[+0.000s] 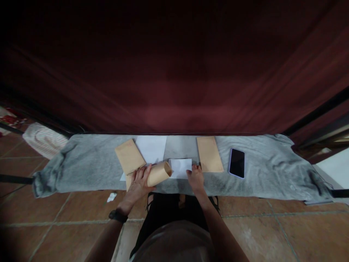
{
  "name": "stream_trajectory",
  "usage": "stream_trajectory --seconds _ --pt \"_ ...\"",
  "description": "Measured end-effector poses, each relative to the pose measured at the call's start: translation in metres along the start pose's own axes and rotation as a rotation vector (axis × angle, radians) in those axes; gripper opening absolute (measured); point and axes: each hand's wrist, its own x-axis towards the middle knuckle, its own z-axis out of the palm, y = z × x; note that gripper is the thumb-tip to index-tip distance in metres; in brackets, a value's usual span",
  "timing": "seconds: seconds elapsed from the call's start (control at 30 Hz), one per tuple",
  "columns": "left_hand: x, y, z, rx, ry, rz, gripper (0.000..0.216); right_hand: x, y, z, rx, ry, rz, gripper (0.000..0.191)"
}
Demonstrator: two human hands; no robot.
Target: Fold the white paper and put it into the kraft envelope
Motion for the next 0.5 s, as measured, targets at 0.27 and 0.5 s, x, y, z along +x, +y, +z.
stream_trajectory --seconds 0.27,0.5 --pt "0.002 -0.002 0.002 -0.018 -0.012 0.010 0.114 0.001 0.011 -0.026 0.427 0.094 -0.095 0.029" --pt "0.004 -0.002 0.001 -0.013 -0.039 0.020 0.116 -0.002 0.008 -0.030 0.536 -0.056 -0.118 0.024"
